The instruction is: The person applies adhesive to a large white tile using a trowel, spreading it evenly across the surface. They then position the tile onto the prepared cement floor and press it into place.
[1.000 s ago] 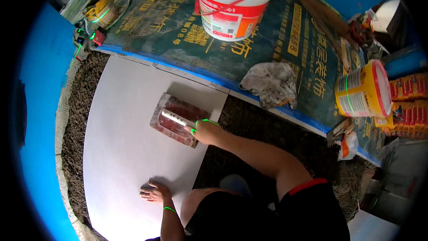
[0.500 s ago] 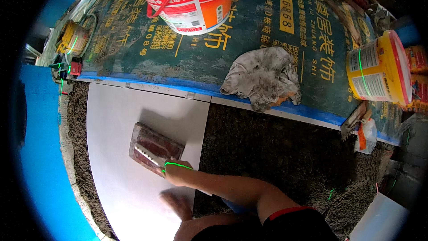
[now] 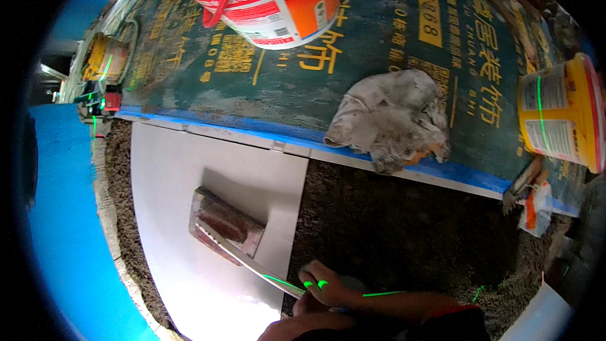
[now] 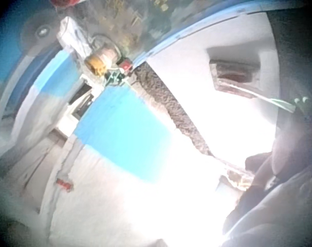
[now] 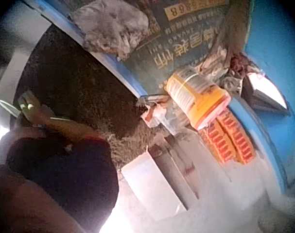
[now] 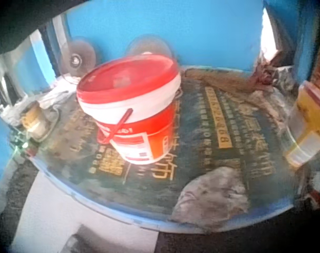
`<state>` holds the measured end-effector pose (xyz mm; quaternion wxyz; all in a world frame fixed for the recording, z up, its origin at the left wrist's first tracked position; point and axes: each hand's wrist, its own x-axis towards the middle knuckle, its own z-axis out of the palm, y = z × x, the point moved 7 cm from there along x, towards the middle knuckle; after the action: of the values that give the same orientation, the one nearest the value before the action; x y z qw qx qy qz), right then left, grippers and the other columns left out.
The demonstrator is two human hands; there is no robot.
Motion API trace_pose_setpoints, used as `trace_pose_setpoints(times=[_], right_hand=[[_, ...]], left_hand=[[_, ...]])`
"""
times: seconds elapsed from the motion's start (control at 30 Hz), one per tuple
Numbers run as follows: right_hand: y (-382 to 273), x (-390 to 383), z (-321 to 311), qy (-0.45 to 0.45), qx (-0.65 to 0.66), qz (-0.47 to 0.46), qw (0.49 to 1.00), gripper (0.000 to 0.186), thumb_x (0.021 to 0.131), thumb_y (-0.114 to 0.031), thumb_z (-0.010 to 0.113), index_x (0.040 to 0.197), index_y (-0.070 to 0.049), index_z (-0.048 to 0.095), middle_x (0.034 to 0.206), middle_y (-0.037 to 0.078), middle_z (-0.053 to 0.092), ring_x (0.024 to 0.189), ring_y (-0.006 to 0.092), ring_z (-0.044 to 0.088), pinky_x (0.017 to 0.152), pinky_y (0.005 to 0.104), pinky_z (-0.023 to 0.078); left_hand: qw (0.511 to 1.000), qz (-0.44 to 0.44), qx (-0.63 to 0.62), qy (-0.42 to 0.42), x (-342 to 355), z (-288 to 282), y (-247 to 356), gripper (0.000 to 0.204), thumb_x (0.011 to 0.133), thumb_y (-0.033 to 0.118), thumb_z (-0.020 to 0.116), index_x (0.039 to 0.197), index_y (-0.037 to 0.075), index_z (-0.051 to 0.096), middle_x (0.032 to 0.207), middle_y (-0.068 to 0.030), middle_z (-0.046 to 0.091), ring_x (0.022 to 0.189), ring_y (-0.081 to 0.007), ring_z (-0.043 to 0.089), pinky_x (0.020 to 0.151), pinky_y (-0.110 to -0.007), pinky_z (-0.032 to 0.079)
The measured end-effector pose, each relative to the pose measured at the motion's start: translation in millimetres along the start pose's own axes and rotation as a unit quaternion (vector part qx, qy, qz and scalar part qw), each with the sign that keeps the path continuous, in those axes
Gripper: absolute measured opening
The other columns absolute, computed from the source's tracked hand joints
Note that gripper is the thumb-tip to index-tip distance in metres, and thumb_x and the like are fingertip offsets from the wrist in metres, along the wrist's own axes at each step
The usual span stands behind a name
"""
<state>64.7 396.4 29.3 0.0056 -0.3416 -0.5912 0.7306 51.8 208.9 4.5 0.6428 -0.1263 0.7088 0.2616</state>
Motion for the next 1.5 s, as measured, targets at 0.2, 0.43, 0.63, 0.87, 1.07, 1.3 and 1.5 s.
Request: trace_pose_setpoints(times=[0.2, 0.43, 0.63, 0.87, 1.07, 1.3, 1.5], right_hand=[[-0.2, -20.3, -17.1, -0.024, -0.142, -0.124, 0.982, 0.038, 0.081, -0.029, 0.065, 0.111, -0.006, 0.060, 0.107, 0.018, 0.053, 0.105, 0.0352, 0.052, 0.094, 0.0451, 0.042], [20.9, -50.0, -36.2, -0.006, -0.134, -0.250, 0.959, 0.051, 0.077, -0.038, 0.070, 0.116, -0.006, 0.061, 0.110, 0.016, 0.051, 0.107, 0.0365, 0.049, 0.099, 0.0524, 0.036], [20.8, -56.1, -46.5, -0.064, -0.239, -0.295, 0.923, 0.048, 0.080, -0.032, 0.068, 0.117, -0.003, 0.057, 0.112, 0.018, 0.054, 0.106, 0.0362, 0.051, 0.096, 0.0550, 0.038], [-21.5, -29.3, -66.1, 0.004, -0.183, -0.162, 0.970, 0.035, 0.085, -0.018, 0.064, 0.113, 0.000, 0.054, 0.108, 0.018, 0.059, 0.100, 0.0326, 0.057, 0.090, 0.0410, 0.047], [-40.2, 47.0, 3.3, -0.155, -0.135, -0.094, 0.974, 0.031, 0.096, -0.022, 0.049, 0.114, 0.004, 0.051, 0.095, 0.014, 0.064, 0.077, 0.0242, 0.065, 0.072, 0.0367, 0.053], [0.8, 93.3, 54.3, -0.224, -0.039, 0.192, 0.955, 0.033, 0.098, -0.038, 0.050, 0.109, -0.006, 0.049, 0.076, 0.009, 0.058, 0.049, 0.0204, 0.054, 0.043, 0.0337, 0.047], [-5.3, 111.7, 19.6, -0.307, -0.144, 0.293, 0.894, 0.022, 0.100, -0.033, 0.047, 0.097, -0.011, 0.049, 0.062, 0.007, 0.050, 0.043, 0.0183, 0.046, 0.036, 0.0334, 0.040]], left_hand=[[1.000, -0.003, 0.015, -0.010, 6.2, -0.1, -8.8, 0.043, 0.094, 0.032, 0.056, 0.127, 0.004, 0.056, 0.126, -0.0177, 0.059, 0.117, -0.0288, 0.055, 0.099, -0.043, 0.042], [0.999, -0.024, 0.015, 0.017, 4.3, -19.0, -30.3, 0.042, 0.094, 0.031, 0.057, 0.126, 0.004, 0.057, 0.124, -0.0164, 0.061, 0.117, -0.0278, 0.056, 0.099, -0.043, 0.042], [1.000, -0.023, 0.014, -0.009, 16.1, -10.6, -27.5, 0.040, 0.095, 0.030, 0.058, 0.125, 0.004, 0.058, 0.123, -0.0153, 0.062, 0.116, -0.0268, 0.056, 0.100, -0.042, 0.043], [0.992, 0.045, 0.030, -0.115, 11.9, -24.1, -51.8, 0.038, 0.095, 0.029, 0.059, 0.124, 0.003, 0.059, 0.121, -0.0141, 0.064, 0.115, -0.0258, 0.057, 0.100, -0.042, 0.043], [0.944, 0.061, 0.320, -0.062, -65.6, -165.0, -20.9, 0.026, 0.090, 0.036, 0.060, 0.092, 0.013, 0.073, 0.111, -0.0074, 0.068, 0.098, -0.0220, 0.065, 0.085, -0.036, 0.050], [0.954, -0.096, 0.176, 0.223, -181.1, -284.9, -225.1, 0.045, 0.085, 0.042, 0.066, 0.120, 0.014, 0.064, 0.128, -0.0138, 0.059, 0.117, -0.0322, 0.055, 0.101, -0.043, 0.042], [0.842, -0.127, -0.050, 0.523, -197.2, -239.1, -354.6, 0.054, 0.090, 0.040, 0.057, 0.120, -0.005, 0.058, 0.126, -0.0243, 0.056, 0.125, -0.0362, 0.047, 0.105, -0.040, 0.038]])
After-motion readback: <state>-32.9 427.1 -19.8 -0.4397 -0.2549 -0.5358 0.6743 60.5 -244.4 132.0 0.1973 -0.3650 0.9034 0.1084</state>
